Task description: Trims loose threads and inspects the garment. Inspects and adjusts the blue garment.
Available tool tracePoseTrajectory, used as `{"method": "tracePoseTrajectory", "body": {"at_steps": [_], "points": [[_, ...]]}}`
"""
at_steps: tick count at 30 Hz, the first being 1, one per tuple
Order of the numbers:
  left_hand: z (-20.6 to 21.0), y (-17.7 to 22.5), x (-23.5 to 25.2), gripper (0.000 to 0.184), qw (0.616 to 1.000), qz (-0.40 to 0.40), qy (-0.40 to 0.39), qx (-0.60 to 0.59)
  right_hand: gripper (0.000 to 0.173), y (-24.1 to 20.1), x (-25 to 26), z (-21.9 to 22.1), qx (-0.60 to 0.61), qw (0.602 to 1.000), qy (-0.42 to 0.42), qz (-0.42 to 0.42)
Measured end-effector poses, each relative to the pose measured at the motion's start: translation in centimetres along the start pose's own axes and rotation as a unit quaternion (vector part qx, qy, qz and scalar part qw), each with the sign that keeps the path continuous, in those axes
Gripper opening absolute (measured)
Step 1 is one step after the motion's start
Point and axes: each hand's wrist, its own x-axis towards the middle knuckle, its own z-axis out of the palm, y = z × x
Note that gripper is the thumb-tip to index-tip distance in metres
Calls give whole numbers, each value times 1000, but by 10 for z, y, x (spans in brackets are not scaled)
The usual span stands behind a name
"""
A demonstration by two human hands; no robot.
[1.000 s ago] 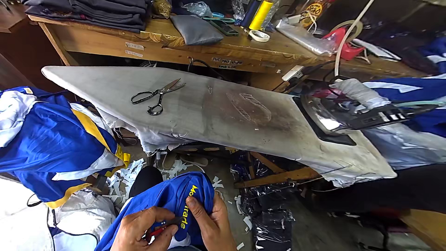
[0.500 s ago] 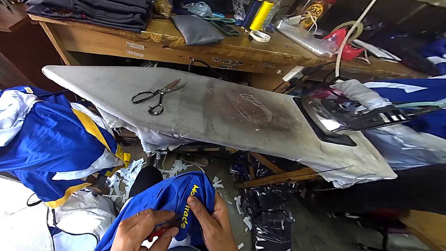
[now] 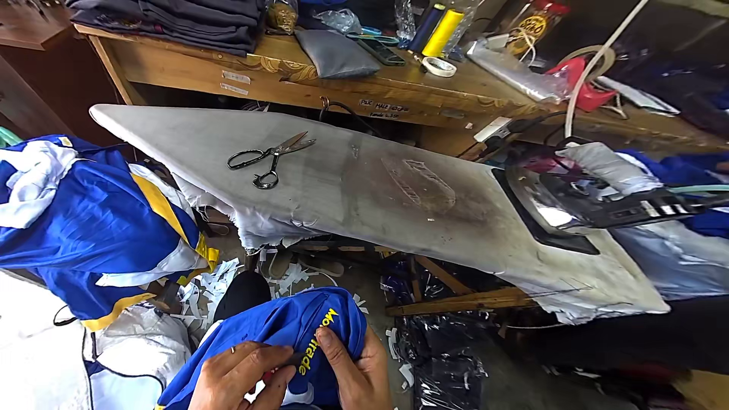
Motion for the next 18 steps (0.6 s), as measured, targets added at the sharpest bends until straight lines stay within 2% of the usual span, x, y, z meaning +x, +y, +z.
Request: {"method": "tracePoseTrajectory", "body": {"at_steps": [18], "points": [[-4,0,3,18,1000,-7,-20,-13,22,1,3,-2,3,1000,-17,-7]]}}
